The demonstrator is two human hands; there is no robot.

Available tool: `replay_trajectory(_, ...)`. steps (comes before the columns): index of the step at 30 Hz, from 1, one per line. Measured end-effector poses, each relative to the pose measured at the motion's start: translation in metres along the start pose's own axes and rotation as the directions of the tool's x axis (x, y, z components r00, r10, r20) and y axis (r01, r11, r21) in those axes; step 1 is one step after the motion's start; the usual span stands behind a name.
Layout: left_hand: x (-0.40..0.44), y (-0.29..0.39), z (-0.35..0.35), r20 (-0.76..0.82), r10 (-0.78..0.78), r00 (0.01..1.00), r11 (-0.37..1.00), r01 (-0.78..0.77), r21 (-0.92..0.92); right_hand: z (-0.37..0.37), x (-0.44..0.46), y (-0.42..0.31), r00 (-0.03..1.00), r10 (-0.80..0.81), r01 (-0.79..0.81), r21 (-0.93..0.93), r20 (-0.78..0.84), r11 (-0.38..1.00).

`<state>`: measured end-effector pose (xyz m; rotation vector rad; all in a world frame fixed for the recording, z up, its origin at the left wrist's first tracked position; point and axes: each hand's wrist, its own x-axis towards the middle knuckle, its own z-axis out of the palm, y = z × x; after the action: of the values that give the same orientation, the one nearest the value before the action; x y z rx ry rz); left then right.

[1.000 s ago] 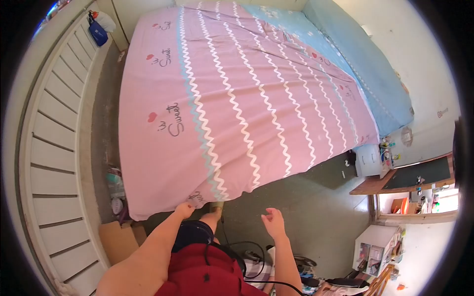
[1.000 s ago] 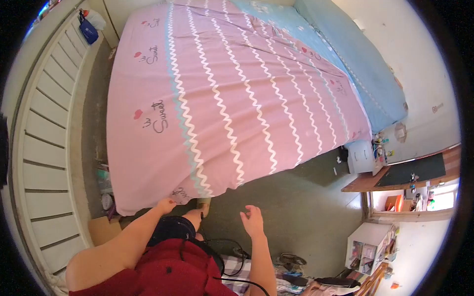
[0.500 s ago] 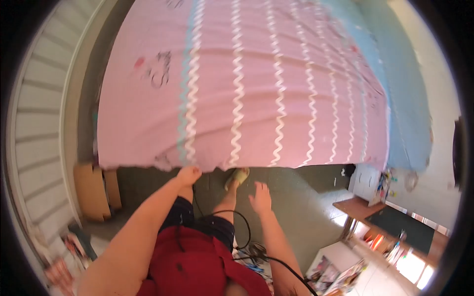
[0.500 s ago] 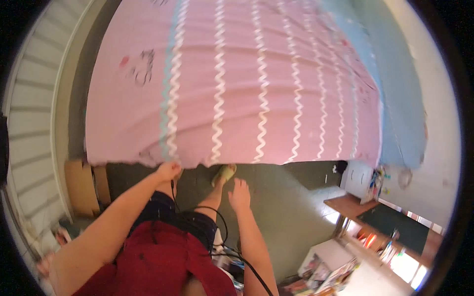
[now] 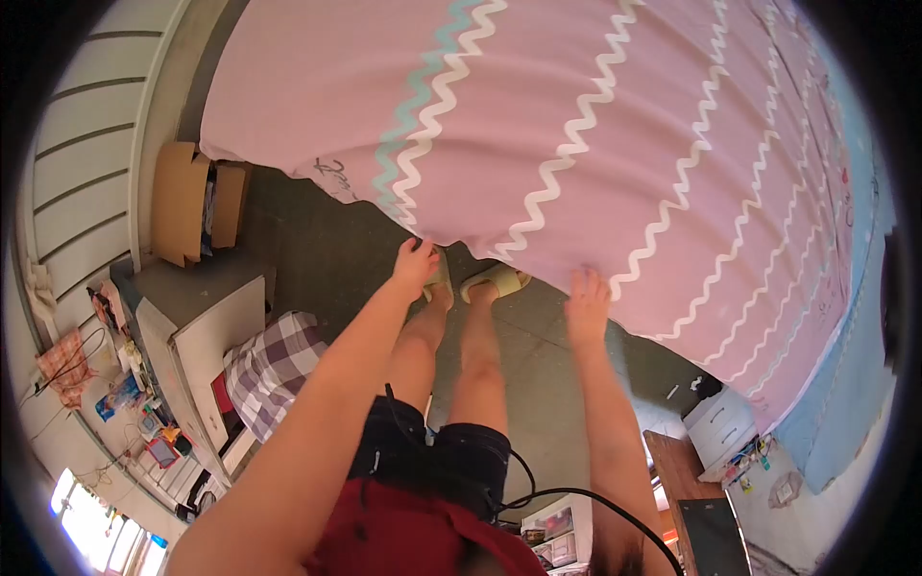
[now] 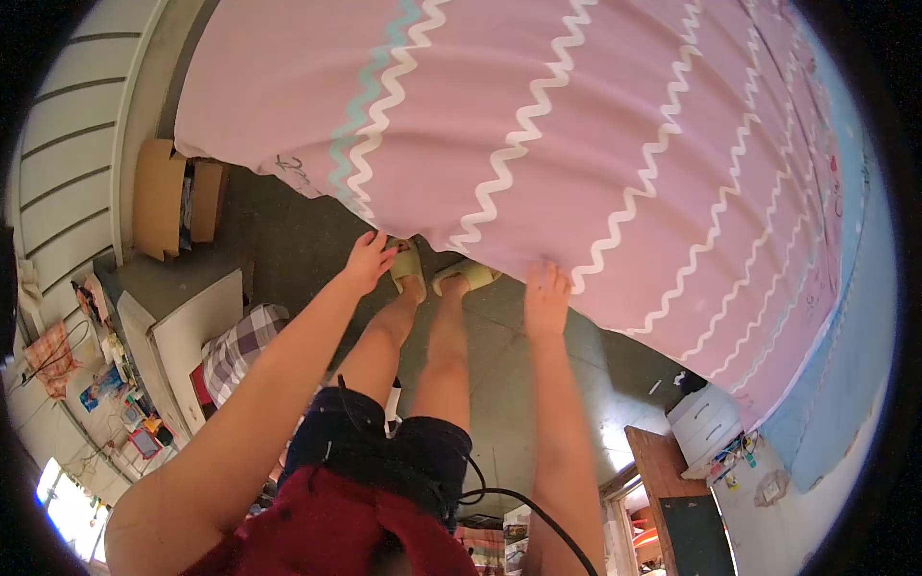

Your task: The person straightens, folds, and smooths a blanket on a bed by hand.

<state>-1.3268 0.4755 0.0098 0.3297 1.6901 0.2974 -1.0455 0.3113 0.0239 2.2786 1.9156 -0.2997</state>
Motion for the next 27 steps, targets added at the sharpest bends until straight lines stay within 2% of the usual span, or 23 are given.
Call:
replay_trajectory(1, 0.005, -0.003, 0.004, 0.007, 0.000, 1.000, 0.994, 0.000, -0.108, 0.005, 0.005, 0.003, 1.000, -0.010, 0.010, 0.008, 0.009, 1.000)
replay_trajectory(2, 0.012, -0.004, 0.008, -0.006, -0.010, 1.000, 0.993, 0.010, -0.115, 0.007, 0.010, 0.008, 1.000, 0.016, -0.013, 0.127, -0.025, 0.992)
replay_trajectory(3, 0.022, -0.004, 0.012, 0.084, 0.022, 0.996, 0.982, -0.006, -0.188, 0.004, 0.017, 0.011, 0.998, 0.044, -0.030, 0.240, -0.054, 0.970)
replay_trajectory(4, 0.028, -0.009, 0.014, 0.173, 0.063, 0.983, 0.964, -0.015, -0.265, 0.001, 0.020, 0.012, 0.989, -0.011, 0.047, 0.249, -0.144, 0.967)
replay_trajectory(5, 0.031, -0.013, 0.015, 0.173, 0.058, 0.983, 0.960, -0.008, -0.279, 0.004, 0.016, 0.017, 0.990, -0.024, 0.057, 0.239, -0.140, 0.969)
replay_trajectory(7, 0.039, -0.008, 0.022, 0.190, 0.032, 0.981, 0.993, -0.010, -0.116, 0.007, 0.017, 0.028, 0.987, -0.108, 0.137, 0.262, -0.123, 0.955)
replay_trajectory(9, 0.045, -0.005, 0.022, 0.190, 0.025, 0.981, 0.990, 0.002, -0.140, 0.010, 0.017, 0.030, 0.990, -0.084, 0.115, 0.295, -0.116, 0.948)
replay_trajectory(11, 0.053, -0.001, 0.018, 0.228, 0.079, 0.970, 0.996, -0.070, -0.046, 0.008, 0.016, 0.032, 0.993, -0.047, 0.080, 0.333, -0.105, 0.940)
replay_trajectory(13, 0.030, 0.008, 0.015, 0.191, 0.130, 0.973, 0.991, -0.130, -0.015, 0.008, 0.020, 0.036, 0.992, -0.116, 0.127, 0.344, -0.055, 0.930)
replay_trajectory(15, 0.011, 0.010, 0.002, 0.168, 0.147, 0.975, 0.970, -0.175, 0.170, 0.005, 0.021, 0.039, 0.995, -0.097, 0.099, 0.341, -0.023, 0.935)
replay_trajectory(17, -0.001, 0.000, -0.015, 0.210, 0.250, 0.945, 0.896, -0.308, 0.320, 0.002, 0.018, 0.044, 0.997, -0.075, 0.067, 0.341, 0.009, 0.938)
replay_trajectory(19, -0.010, -0.011, -0.033, 0.315, 0.386, 0.867, 0.618, -0.496, 0.609, 0.007, 0.008, 0.054, 0.980, -0.119, 0.048, 0.394, 0.158, 0.918)
replay_trajectory(20, -0.006, -0.027, -0.041, 0.312, 0.387, 0.868, 0.658, -0.496, 0.567, 0.012, -0.003, 0.058, 0.983, -0.112, 0.045, 0.395, 0.149, 0.917)
replay_trajectory(22, -0.008, -0.047, -0.051, 0.312, 0.390, 0.866, 0.692, -0.500, 0.521, 0.016, -0.028, 0.063, 0.916, -0.217, 0.018, 0.506, 0.337, 0.862)
replay_trajectory(23, -0.013, -0.052, -0.056, 0.295, 0.346, 0.891, 0.693, -0.455, 0.560, 0.016, -0.040, 0.061, 0.918, -0.214, 0.017, 0.507, 0.334, 0.862)
replay_trajectory(25, -0.017, -0.057, -0.060, 0.268, 0.308, 0.913, 0.691, -0.408, 0.596, 0.012, -0.054, 0.053, 0.854, -0.262, -0.074, 0.602, 0.451, 0.795)
replay_trajectory(27, -0.009, -0.063, -0.067, 0.219, 0.318, 0.923, 0.653, -0.380, 0.655, 0.016, -0.049, 0.042, 0.851, -0.230, -0.069, 0.535, 0.472, 0.842)
